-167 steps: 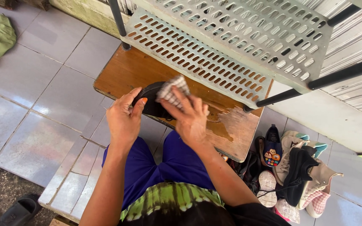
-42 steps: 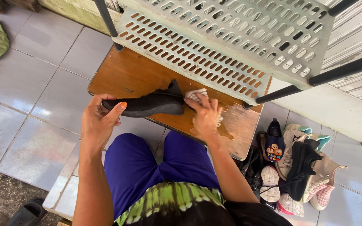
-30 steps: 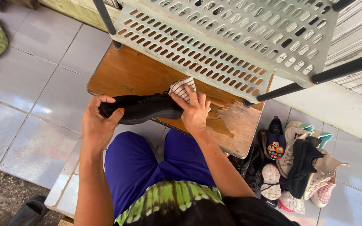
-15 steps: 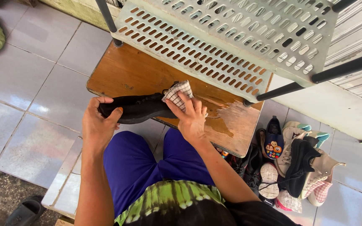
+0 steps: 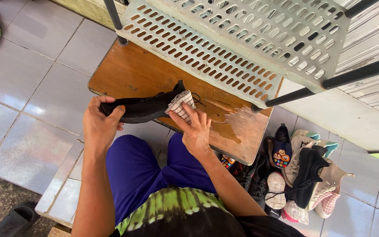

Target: Cleaning a plastic shoe rack and a pair of black shoes using a damp cloth.

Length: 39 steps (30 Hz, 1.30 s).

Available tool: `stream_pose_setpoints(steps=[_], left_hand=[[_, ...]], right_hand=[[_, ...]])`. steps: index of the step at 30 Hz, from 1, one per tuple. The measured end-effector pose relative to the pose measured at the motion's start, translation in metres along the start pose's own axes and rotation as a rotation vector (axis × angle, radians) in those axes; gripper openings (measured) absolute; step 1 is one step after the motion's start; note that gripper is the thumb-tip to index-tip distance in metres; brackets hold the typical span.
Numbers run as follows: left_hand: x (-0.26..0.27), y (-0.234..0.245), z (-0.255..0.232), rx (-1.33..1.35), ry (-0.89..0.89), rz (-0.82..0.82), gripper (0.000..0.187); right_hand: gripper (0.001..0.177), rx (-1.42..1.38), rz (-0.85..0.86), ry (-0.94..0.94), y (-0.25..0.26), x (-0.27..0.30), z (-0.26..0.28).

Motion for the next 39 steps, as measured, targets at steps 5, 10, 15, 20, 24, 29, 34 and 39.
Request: stream_pose_setpoints(steps=[5,10,15,20,24,29,34,39], left_hand=[[0.003,0.007,0.005,-0.02,-0.011,-0.023,0.03],[0.008,0.011,0.008,-0.096,-0.042,-0.028,0.033],[0.01,0.009,0.02,-0.113,-0.072,-0.015,0.031],[0.018,0.015,-0.002,-0.146,-0.369,-0.111,0.04],[0.025,0.01,-0.015,-0.161,-0.546,-0.162,0.041],[0.034,0.006,-0.032,-0.198,-0.664,-0.198,0.044],[0.035,0.008,-0.033,-0.242,-0.698,-0.179,0.045],[0.038,0.002,-0.043,-0.216,-0.699,-0.142,0.046]], right_hand=[[0.072,-0.107,0.07,-0.194,-0.006,0.011,-0.045],[0.066,-0.197,0.101,-0.34,0.004,0.009,-0.076],[0.067,-0.303,0.078,-0.334,0.004,-0.002,-0.068],[0.059,-0.289,0.04,-0.372,0.014,0.004,-0.112],[0.067,-0.459,-0.059,-0.322,0.033,-0.017,-0.095],[0.066,-0.357,0.058,-0.212,0.014,-0.011,-0.056],[0.051,-0.039,0.148,-0.228,0.009,0.019,-0.088],[0.067,-0.175,0.044,-0.192,0.035,-0.015,-0.069]])
Point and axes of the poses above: each hand's wrist, its own x-axis away from the middle knuckle, its own y-axis out of the back of the hand, z = x × y, the point moved 8 cm from there along -x, towards the middle knuckle, and after that the axes turned 5 degrees about -x, right-handed, at the moved point
